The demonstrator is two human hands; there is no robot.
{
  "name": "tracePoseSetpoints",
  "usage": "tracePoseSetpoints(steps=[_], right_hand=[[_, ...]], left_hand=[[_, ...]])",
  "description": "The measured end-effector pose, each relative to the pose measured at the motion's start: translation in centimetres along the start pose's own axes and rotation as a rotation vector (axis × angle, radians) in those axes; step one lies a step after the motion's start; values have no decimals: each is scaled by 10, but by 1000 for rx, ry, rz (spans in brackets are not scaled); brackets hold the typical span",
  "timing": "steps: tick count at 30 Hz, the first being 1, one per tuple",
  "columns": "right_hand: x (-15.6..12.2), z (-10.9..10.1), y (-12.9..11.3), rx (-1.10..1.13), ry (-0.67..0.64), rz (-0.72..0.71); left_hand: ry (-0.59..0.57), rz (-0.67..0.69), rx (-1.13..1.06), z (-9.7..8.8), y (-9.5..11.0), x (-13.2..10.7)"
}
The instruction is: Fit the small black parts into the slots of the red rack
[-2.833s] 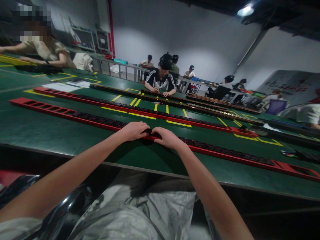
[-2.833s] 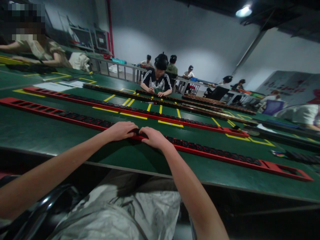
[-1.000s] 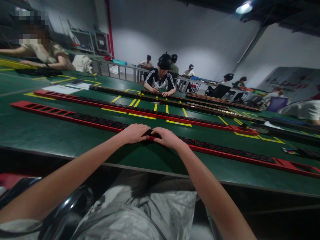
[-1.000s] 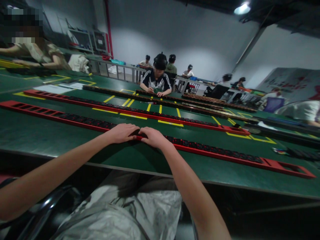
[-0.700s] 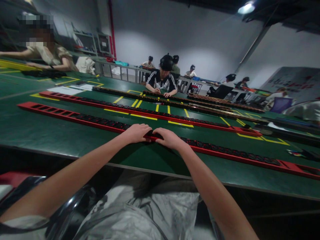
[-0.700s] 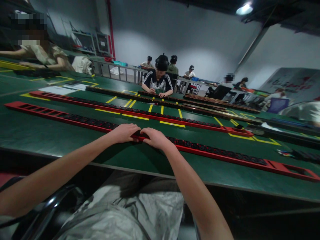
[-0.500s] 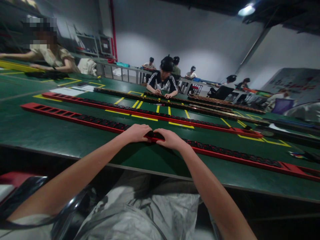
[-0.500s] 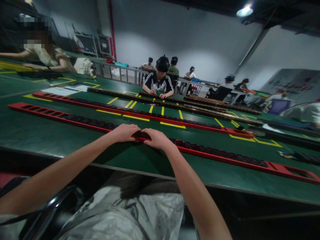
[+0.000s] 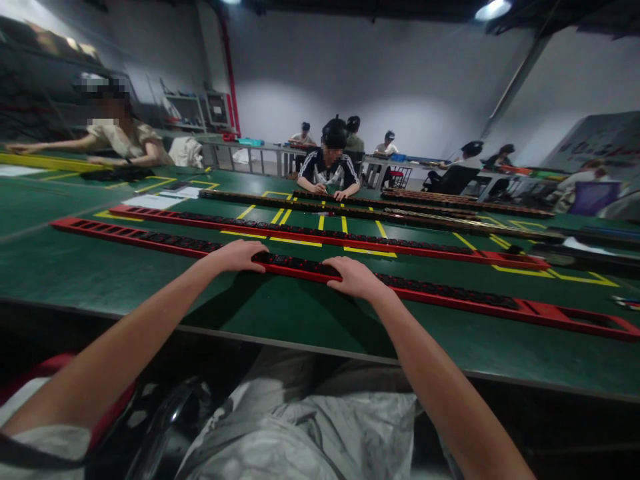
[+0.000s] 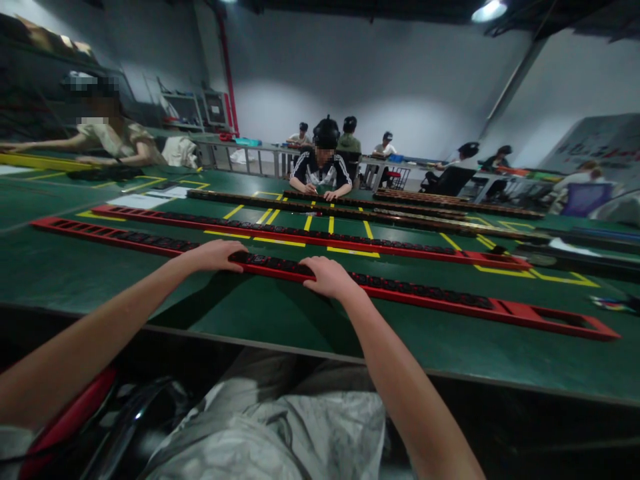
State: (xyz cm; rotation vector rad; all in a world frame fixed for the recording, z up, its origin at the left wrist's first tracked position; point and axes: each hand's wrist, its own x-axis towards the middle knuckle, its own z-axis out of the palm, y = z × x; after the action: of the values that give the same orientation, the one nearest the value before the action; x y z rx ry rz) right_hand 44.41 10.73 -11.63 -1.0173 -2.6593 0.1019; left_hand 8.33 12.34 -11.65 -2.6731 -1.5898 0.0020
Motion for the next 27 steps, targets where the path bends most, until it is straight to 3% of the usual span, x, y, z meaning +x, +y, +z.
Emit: tracePoseSetpoints(steps=[5, 8, 11, 19, 23, 27], right_hand=[[2, 5, 4, -45, 16, 15], [2, 5, 2, -65, 4, 40], [2, 4, -1, -86, -14, 64], [1, 8, -1, -112, 4, 89], [1, 10, -1, -129, -19, 132], [2, 9, -3, -160, -33, 206]], left_hand=[[-20, -91, -22, 3, -37, -13], [-27, -115, -35, 5, -43, -12], [-31, -111, -45, 6, -29, -3], [15, 10, -21, 7, 35, 35], [93, 26, 9, 10, 33, 30], [70, -100, 21, 13, 14, 18]])
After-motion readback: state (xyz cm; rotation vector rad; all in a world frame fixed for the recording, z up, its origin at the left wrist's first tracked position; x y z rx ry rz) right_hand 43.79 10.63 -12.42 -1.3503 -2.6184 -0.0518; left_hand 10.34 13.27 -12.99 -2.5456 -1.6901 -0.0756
